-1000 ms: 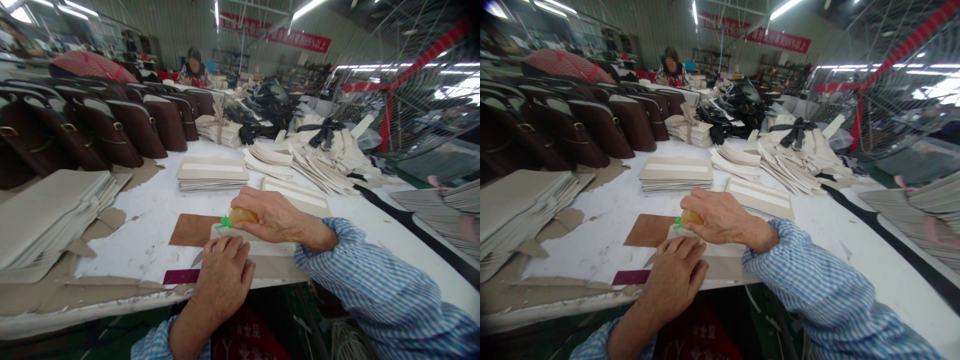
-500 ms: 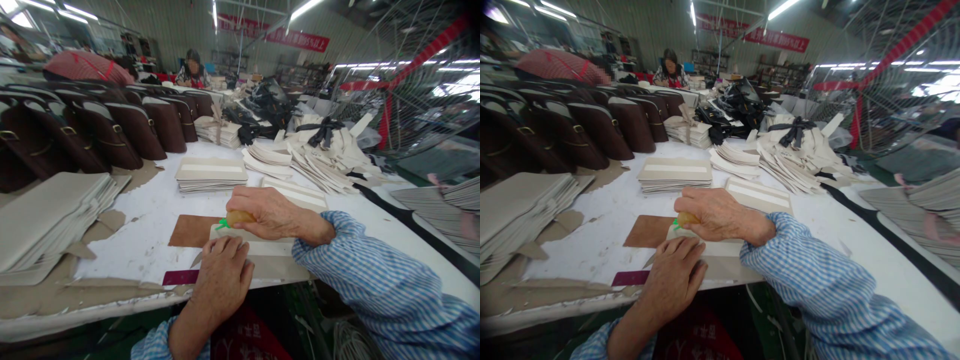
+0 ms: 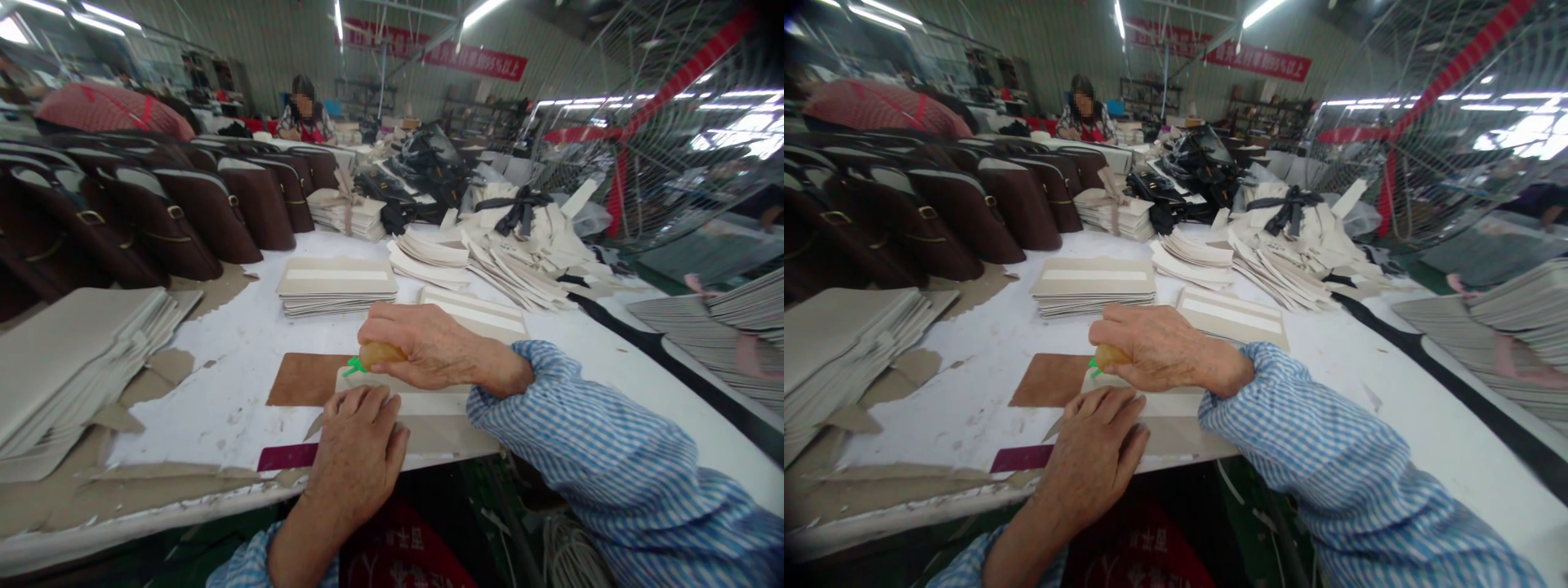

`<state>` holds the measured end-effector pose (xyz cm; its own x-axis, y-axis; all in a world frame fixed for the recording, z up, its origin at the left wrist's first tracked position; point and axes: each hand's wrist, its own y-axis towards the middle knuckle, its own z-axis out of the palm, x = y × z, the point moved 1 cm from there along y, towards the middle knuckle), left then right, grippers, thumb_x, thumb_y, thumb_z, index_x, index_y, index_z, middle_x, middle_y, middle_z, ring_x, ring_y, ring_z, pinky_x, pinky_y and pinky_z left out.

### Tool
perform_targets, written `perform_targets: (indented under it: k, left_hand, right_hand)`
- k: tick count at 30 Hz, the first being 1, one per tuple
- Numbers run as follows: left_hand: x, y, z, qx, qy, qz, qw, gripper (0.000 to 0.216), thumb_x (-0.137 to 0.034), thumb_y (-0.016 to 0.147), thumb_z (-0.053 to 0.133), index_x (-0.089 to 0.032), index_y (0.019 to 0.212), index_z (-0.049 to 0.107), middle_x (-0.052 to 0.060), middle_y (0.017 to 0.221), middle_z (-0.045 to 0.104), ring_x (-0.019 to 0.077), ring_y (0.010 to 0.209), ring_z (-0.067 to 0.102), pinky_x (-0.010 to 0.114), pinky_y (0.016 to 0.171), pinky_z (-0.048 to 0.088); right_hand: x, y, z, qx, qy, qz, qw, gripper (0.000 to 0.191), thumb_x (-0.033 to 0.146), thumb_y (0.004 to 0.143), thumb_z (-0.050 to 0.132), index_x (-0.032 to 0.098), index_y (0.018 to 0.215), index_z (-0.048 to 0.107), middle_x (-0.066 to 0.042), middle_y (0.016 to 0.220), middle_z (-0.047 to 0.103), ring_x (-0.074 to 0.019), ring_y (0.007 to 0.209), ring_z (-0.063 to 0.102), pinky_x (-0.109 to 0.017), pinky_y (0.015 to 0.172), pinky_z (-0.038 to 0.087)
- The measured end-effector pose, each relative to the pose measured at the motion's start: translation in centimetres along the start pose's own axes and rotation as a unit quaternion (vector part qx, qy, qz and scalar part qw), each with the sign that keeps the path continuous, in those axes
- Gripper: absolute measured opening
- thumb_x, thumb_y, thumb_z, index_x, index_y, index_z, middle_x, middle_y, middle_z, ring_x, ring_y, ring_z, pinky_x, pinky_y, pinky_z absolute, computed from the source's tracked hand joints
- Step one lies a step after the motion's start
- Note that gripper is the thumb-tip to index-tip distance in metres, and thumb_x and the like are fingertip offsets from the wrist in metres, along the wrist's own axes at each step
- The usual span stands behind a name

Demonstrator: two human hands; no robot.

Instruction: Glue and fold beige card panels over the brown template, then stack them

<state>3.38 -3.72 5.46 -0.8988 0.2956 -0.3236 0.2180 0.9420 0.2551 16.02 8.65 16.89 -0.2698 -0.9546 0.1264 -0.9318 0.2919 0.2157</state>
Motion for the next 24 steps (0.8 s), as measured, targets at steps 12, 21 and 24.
perform_targets:
  k: [12,21,24]
  left_hand:
    - [0.0,0.0,0.1,-0.009,0.003,0.003,1.0,0.03,-0.03,0.098,0.057,-0.023,0.126,0.065,0.006,0.135,0.067,0.0303,0.125,0.055,0.056,0.106,0.04]
    - [0.1,0.0,0.2,-0.025,0.004,0.011,1.0,0.03,-0.03,0.097,0.057,-0.023,0.125,0.065,0.006,0.133,0.068,0.0299,0.123,0.055,0.056,0.105,0.041]
    - [0.1,-0.1,0.2,-0.027,0.01,0.014,0.999,0.029,-0.029,0.097,0.057,-0.022,0.124,0.066,0.006,0.133,0.068,0.0304,0.123,0.056,0.056,0.104,0.042]
  right_hand:
    - [-0.4,-0.4,-1.3,0.046,0.013,0.018,0.999,0.01,0.023,0.092,0.061,0.02,0.101,0.058,-0.004,0.102,0.059,-0.0182,0.086,0.053,-0.03,0.069,0.033]
    - [-1.3,-1.8,-1.8,0.049,0.029,0.049,0.997,0.014,0.033,0.095,0.063,0.021,0.101,0.06,-0.003,0.1,0.061,-0.0196,0.088,0.055,-0.03,0.07,0.036]
    - [-1.3,-1.8,-1.7,0.045,0.024,0.05,0.997,0.013,0.03,0.094,0.064,0.02,0.102,0.06,-0.004,0.101,0.061,-0.0196,0.087,0.056,-0.03,0.07,0.035]
